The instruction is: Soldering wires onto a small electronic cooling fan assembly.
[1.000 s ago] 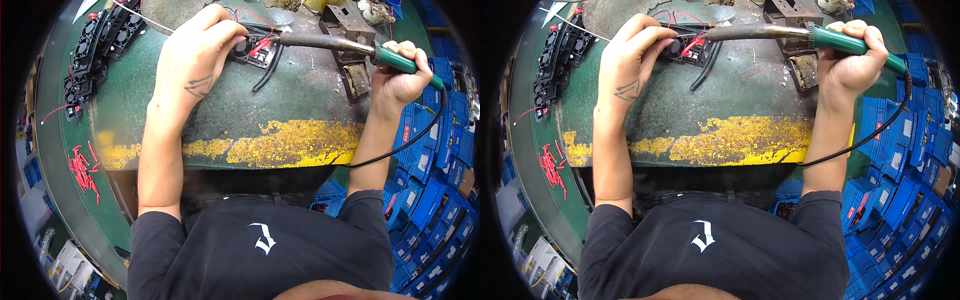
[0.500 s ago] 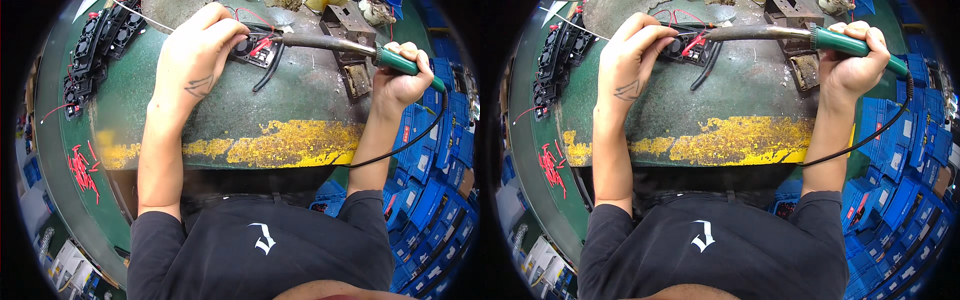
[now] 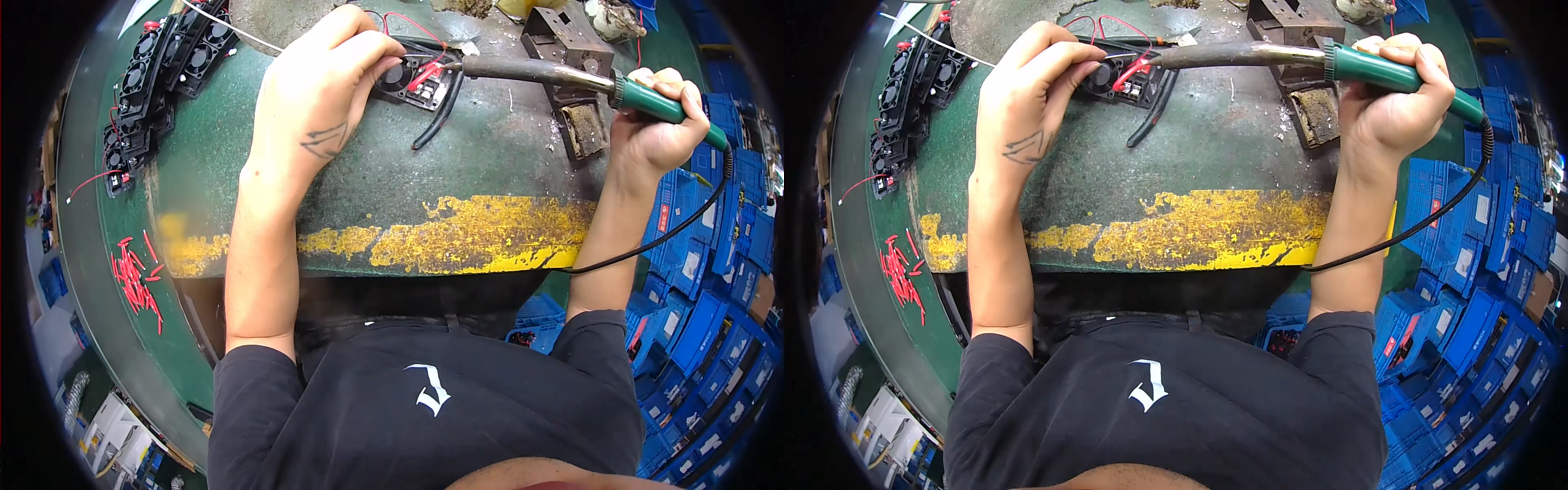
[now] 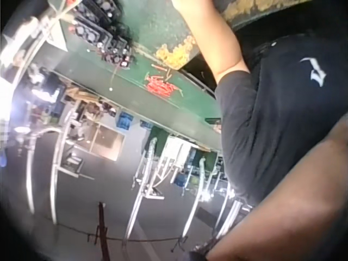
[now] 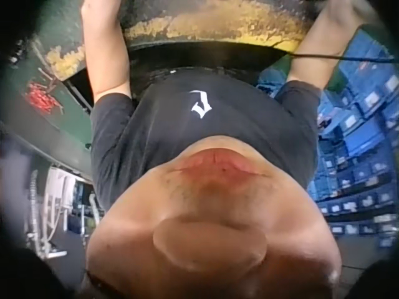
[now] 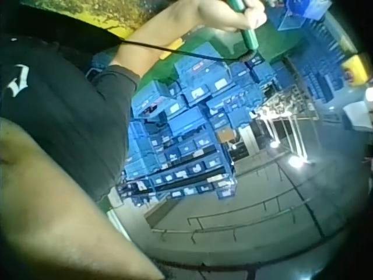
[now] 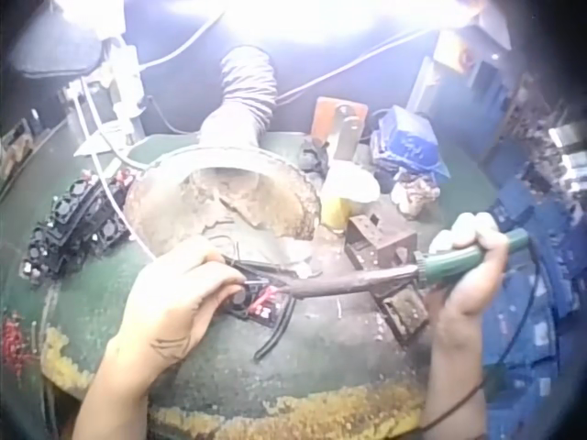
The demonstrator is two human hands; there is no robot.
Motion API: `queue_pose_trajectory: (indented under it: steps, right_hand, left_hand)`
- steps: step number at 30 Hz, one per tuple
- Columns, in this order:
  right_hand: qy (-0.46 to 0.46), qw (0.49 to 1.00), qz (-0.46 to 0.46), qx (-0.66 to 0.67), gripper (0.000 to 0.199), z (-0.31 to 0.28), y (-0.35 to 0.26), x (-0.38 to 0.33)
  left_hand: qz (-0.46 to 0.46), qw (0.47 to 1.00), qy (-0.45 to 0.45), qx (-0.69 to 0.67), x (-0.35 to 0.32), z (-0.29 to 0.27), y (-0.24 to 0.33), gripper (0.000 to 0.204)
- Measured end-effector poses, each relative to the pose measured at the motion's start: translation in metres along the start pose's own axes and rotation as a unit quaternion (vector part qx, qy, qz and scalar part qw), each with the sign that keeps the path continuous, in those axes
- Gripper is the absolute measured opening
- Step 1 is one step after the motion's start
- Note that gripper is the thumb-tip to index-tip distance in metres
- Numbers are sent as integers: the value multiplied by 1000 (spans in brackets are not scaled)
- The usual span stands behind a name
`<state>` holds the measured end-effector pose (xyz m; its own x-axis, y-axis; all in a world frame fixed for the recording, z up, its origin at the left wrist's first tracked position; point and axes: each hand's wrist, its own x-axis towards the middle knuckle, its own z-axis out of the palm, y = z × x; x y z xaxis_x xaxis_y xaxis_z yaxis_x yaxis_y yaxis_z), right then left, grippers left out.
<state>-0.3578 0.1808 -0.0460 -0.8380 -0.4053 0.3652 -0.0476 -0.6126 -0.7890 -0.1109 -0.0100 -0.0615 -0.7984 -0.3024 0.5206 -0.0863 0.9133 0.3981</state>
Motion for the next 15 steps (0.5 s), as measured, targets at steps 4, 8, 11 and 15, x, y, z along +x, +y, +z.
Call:
queue_pose_trajectory:
  steps: [4,8,11,15]
  right_hand:
    - [1,1000,-17,-23,22,-1,1,1]
    - [-10,1000,-14,-17,23,-4,1,3]
    - [-10,1000,-8,-12,23,-4,0,3]
    - [-4,1000,-16,-18,23,-2,2,1]
  left_hand:
    - [7,1000,1,-1,0,0,-1,12]
    - [4,1000,-2,-9,0,-1,0,12]
    - [14,1000,3,-8,0,-1,-1,12]
    - [5,1000,0,-3,0,-1,0,12]
